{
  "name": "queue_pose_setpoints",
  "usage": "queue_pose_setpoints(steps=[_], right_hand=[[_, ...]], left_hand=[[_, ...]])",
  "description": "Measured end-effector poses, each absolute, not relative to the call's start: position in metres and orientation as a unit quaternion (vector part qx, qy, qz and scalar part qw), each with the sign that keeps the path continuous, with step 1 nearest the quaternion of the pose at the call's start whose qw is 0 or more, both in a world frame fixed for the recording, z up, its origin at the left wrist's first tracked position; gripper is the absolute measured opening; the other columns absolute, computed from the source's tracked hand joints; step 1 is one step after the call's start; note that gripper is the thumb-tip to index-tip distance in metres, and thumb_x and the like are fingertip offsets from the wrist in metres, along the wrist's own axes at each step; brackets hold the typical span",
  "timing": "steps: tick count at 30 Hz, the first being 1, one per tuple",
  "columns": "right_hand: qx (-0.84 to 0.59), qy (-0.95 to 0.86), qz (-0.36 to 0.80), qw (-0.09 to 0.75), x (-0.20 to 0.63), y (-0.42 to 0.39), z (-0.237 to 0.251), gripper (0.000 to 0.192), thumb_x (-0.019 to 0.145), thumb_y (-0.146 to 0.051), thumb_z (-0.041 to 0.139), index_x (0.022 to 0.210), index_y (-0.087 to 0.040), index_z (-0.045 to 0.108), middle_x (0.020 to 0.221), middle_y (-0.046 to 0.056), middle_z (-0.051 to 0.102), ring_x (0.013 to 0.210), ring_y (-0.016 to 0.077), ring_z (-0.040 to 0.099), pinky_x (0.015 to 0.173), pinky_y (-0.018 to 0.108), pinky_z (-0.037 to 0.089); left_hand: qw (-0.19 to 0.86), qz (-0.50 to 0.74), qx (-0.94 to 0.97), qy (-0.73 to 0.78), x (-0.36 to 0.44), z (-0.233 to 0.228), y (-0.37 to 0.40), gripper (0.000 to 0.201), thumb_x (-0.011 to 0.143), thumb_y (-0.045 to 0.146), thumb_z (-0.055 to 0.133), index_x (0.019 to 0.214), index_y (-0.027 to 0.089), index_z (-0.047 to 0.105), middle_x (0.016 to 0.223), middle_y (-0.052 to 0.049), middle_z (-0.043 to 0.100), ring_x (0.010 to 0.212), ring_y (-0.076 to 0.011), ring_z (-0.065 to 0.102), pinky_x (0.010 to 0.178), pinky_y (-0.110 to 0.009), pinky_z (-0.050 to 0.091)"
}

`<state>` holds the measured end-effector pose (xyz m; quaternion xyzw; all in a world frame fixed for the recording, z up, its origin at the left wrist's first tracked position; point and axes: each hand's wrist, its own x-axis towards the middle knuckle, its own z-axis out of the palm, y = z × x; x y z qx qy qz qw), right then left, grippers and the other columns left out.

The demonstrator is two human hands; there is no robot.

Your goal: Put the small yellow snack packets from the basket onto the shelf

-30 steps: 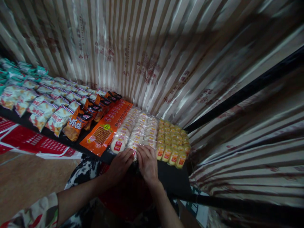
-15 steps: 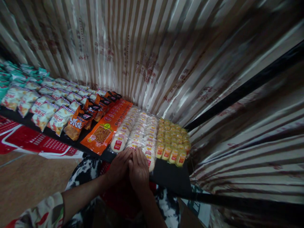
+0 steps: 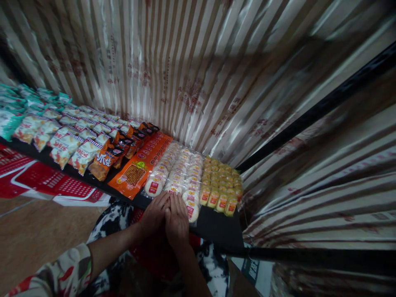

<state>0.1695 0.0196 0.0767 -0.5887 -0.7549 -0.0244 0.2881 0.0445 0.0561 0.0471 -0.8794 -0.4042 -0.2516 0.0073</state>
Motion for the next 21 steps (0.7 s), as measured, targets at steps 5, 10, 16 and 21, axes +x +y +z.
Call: queue_pose_setpoints(steps=[5, 10, 16, 21], right_hand=[[-0.589, -0.741, -0.015, 0.323, 0.18, 0.016, 0.079, 0.046, 0.097, -0.024, 0.033, 0.138, -0.007, 0.044, 0.144, 0.016, 0.045, 0.137, 0.0245, 0.036, 0.108, 0.048, 0.038], [-0.6, -0.71, -0.02, 0.368, 0.211, 0.025, 0.087, 0.041, 0.097, -0.024, 0.034, 0.129, -0.008, 0.054, 0.132, 0.016, 0.057, 0.127, 0.0226, 0.048, 0.104, 0.044, 0.043], [-0.589, -0.711, -0.003, 0.385, 0.26, 0.066, 0.114, 0.033, 0.095, -0.022, 0.038, 0.112, -0.018, 0.066, 0.105, 0.009, 0.07, 0.098, 0.0178, 0.064, 0.09, 0.034, 0.052], [-0.612, -0.719, -0.024, 0.33, 0.298, 0.114, 0.133, 0.029, 0.092, -0.022, 0.045, 0.103, -0.02, 0.071, 0.096, 0.008, 0.069, 0.088, 0.0188, 0.064, 0.081, 0.032, 0.053]], left_hand=[[0.043, -0.295, -0.871, -0.39, 0.043, 0.043, 0.056, 0.04, 0.095, 0.019, 0.035, 0.13, 0.009, 0.051, 0.131, -0.015, 0.056, 0.131, -0.0253, 0.043, 0.103, -0.041, 0.043], [0.049, -0.356, -0.862, -0.357, 0.045, 0.048, 0.055, 0.039, 0.091, 0.01, 0.035, 0.126, 0.012, 0.053, 0.131, -0.014, 0.056, 0.131, -0.0242, 0.042, 0.102, -0.042, 0.045], [-0.041, -0.385, -0.859, -0.335, 0.079, 0.096, 0.084, 0.026, 0.091, 0.011, 0.04, 0.101, 0.014, 0.063, 0.112, -0.011, 0.062, 0.114, -0.0211, 0.052, 0.099, -0.039, 0.048], [-0.072, -0.324, -0.868, -0.369, 0.113, 0.127, 0.14, 0.017, 0.085, 0.012, 0.05, 0.093, 0.013, 0.066, 0.109, -0.01, 0.061, 0.114, -0.0246, 0.047, 0.102, -0.044, 0.044]])
